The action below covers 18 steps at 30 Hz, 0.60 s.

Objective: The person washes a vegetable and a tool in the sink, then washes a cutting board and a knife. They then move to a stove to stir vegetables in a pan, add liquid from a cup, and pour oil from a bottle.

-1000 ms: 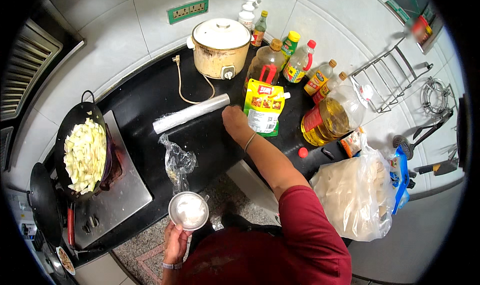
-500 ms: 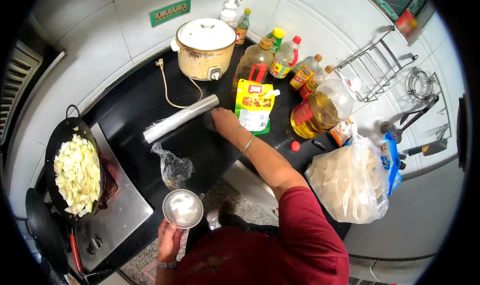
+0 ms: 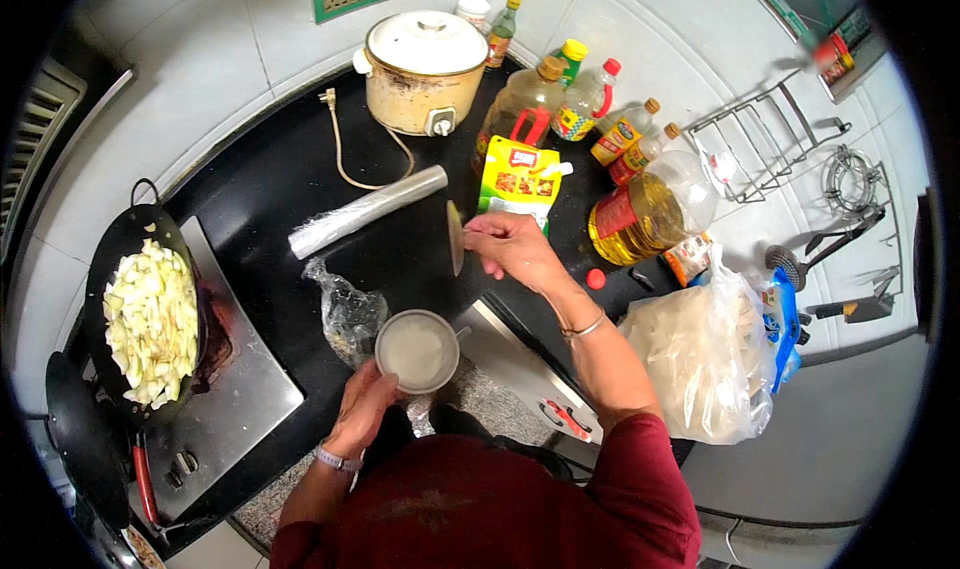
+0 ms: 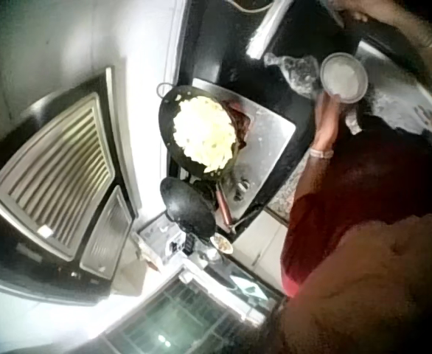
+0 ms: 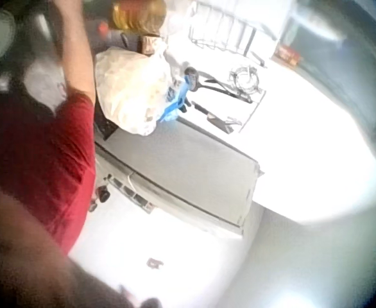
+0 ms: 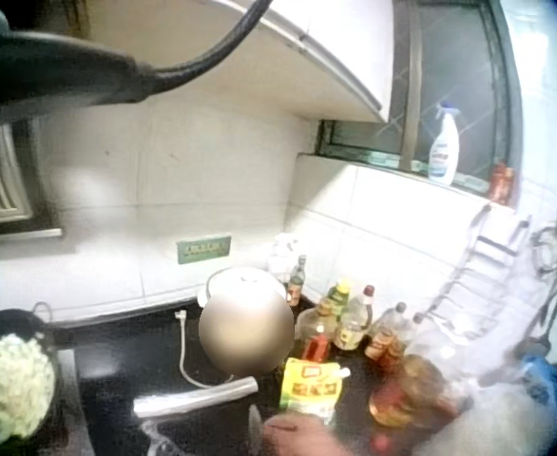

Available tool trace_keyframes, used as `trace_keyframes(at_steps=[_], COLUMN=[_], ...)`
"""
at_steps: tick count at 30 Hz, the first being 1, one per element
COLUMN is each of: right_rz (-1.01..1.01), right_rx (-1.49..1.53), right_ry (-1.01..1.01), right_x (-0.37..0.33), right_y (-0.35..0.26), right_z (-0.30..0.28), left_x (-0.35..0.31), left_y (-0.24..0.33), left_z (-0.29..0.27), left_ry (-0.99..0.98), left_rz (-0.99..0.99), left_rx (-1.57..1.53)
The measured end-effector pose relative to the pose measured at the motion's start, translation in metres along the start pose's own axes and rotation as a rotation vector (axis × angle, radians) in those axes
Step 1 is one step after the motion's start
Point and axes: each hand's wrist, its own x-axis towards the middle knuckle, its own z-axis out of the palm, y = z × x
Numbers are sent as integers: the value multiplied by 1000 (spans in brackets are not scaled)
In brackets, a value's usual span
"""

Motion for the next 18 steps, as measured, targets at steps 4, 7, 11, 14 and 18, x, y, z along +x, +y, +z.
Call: trace_keyframes(at_steps=[4, 7, 11, 14, 18], right_rz=[48, 58, 63, 17, 2], right_rx=[350, 496, 528, 447, 74], right_ry=[43, 105, 186, 238, 352], right_x=[-41, -71, -104, -120, -126], right_y=[12, 23, 39, 41, 52], right_z=[-41, -72, -106, -117, -122], left_x=[35, 62, 82, 100, 118], left_y=[-8, -22, -27, -48, -58], left_z=[33, 52, 89, 102, 121], left_ry=[-20, -74, -174, -222, -230], left_rz=[-116, -170, -168, -149, -164], left_rx=[-8, 12, 8, -7, 48])
